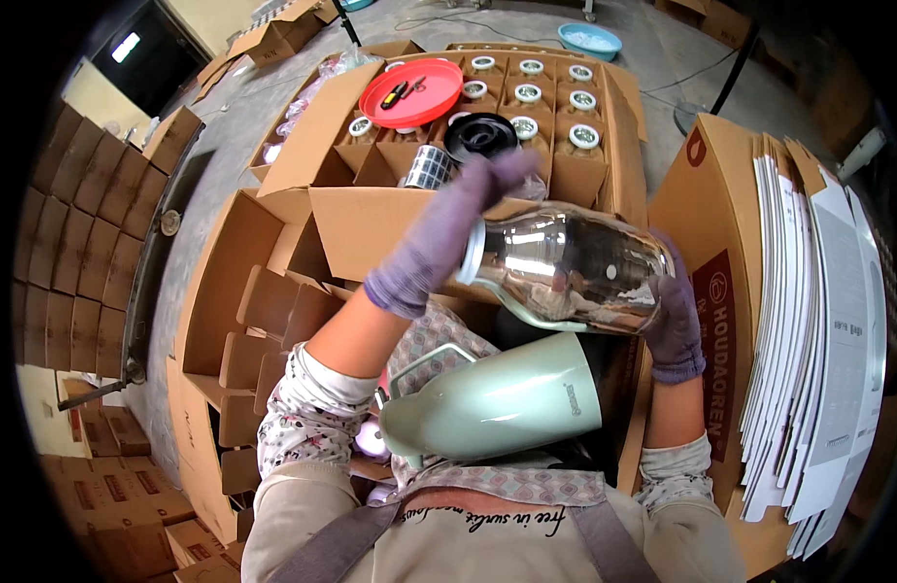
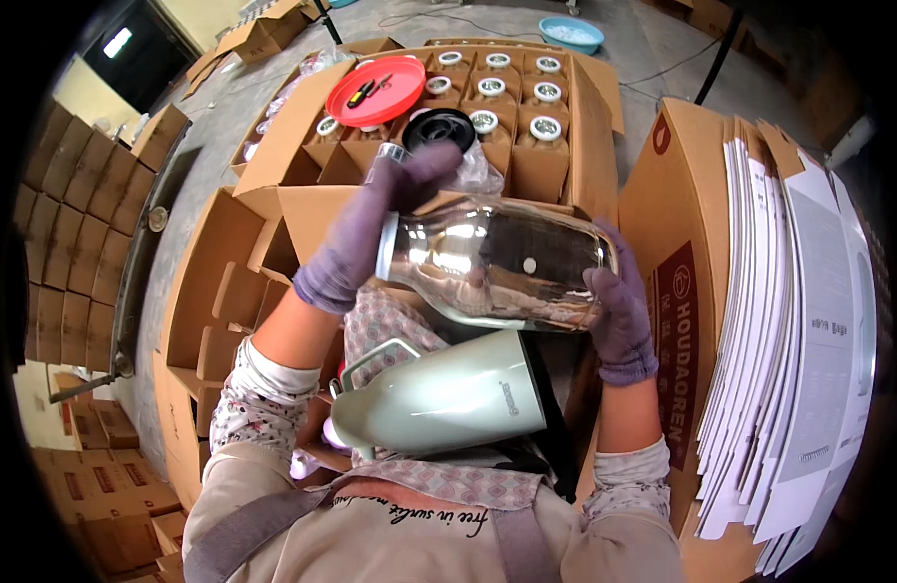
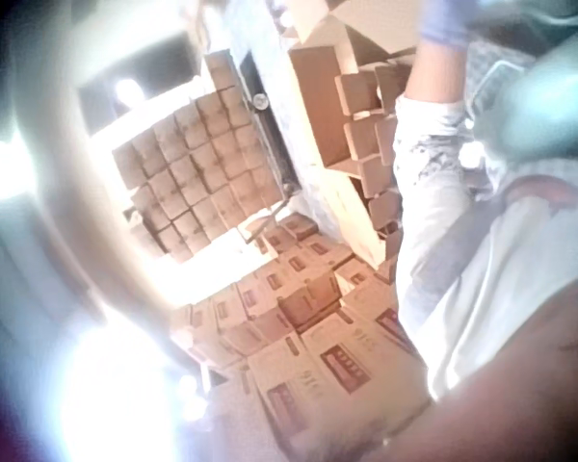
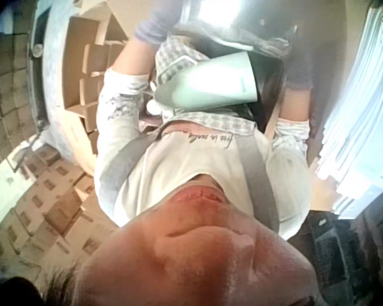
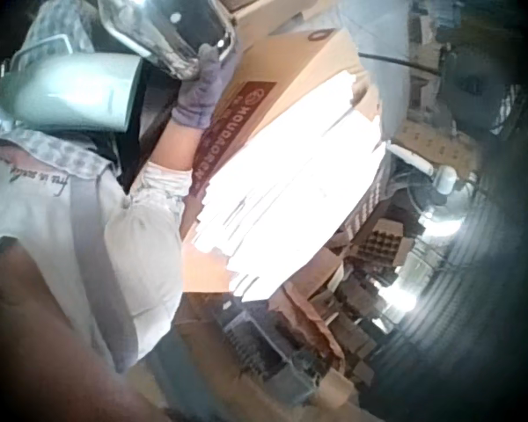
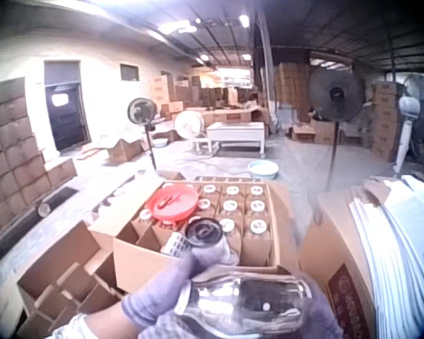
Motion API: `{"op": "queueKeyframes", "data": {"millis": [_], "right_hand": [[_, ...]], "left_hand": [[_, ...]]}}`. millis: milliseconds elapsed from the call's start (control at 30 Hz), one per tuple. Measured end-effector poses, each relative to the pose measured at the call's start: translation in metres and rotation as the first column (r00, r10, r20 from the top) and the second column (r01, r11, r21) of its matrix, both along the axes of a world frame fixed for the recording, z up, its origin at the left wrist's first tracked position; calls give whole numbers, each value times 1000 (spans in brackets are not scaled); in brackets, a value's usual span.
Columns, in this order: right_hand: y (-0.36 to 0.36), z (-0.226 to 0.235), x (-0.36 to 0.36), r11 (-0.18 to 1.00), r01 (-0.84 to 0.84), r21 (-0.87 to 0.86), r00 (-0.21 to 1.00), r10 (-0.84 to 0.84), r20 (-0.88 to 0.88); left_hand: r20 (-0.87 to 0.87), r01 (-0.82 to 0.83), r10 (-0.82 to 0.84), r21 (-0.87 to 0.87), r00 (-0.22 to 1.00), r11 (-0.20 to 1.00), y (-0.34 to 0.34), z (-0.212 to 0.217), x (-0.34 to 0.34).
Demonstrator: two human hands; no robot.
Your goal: The person assembles electric kettles by inserting the inner stainless steel liner into the outer plastic shell and securing the lid. They then apply a barcode sticker to the bottom of the lid and place the finished kettle into a cardboard box.
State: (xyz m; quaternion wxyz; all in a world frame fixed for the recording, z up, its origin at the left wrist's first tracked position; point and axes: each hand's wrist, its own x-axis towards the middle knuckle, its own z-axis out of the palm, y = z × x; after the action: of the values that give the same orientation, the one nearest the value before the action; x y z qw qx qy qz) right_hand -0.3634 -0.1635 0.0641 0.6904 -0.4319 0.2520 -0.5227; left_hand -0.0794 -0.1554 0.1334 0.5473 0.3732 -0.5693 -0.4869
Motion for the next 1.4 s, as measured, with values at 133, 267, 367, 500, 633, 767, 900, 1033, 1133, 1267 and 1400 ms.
{"op": "queueKeyframes", "data": {"millis": [133,267,367,500,633,767,900,1033,1133,1267,1400], "right_hand": [[4,-14,2,990,3,138,996,-16,91],[-2,-26,-14,994,-17,107,995,6,100],[-2,-22,-17,998,-3,66,998,-1,60],[-6,-39,-31,997,37,71,996,-43,84],[1,-78,-56,954,6,299,961,-88,261],[6,-103,-65,905,-16,424,919,-154,363],[11,-118,-74,987,-93,127,969,61,239],[6,-99,-48,960,-90,264,991,59,121],[0,-61,-24,970,-111,216,987,132,-86],[-17,-25,0,976,-216,31,844,203,-496],[-12,20,42,892,-452,-29,716,343,-608]], "left_hand": [[121,-92,110,-144,987,985,0,5,0],[233,17,-25,33,972,999,15,-10,-8],[308,-219,198,38,930,975,28,-50,31],[986,-46,56,-49,155,998,127,-134,84],[820,-117,-205,312,534,943,178,-120,72],[284,-169,-66,727,957,665,210,-54,56],[388,-367,178,495,905,788,234,-40,69],[656,-474,227,226,720,851,242,-32,85],[746,-427,227,84,626,900,234,-27,89],[749,-336,229,-8,621,942,216,-33,78],[643,-317,277,-56,714,947,197,-56,52]]}}
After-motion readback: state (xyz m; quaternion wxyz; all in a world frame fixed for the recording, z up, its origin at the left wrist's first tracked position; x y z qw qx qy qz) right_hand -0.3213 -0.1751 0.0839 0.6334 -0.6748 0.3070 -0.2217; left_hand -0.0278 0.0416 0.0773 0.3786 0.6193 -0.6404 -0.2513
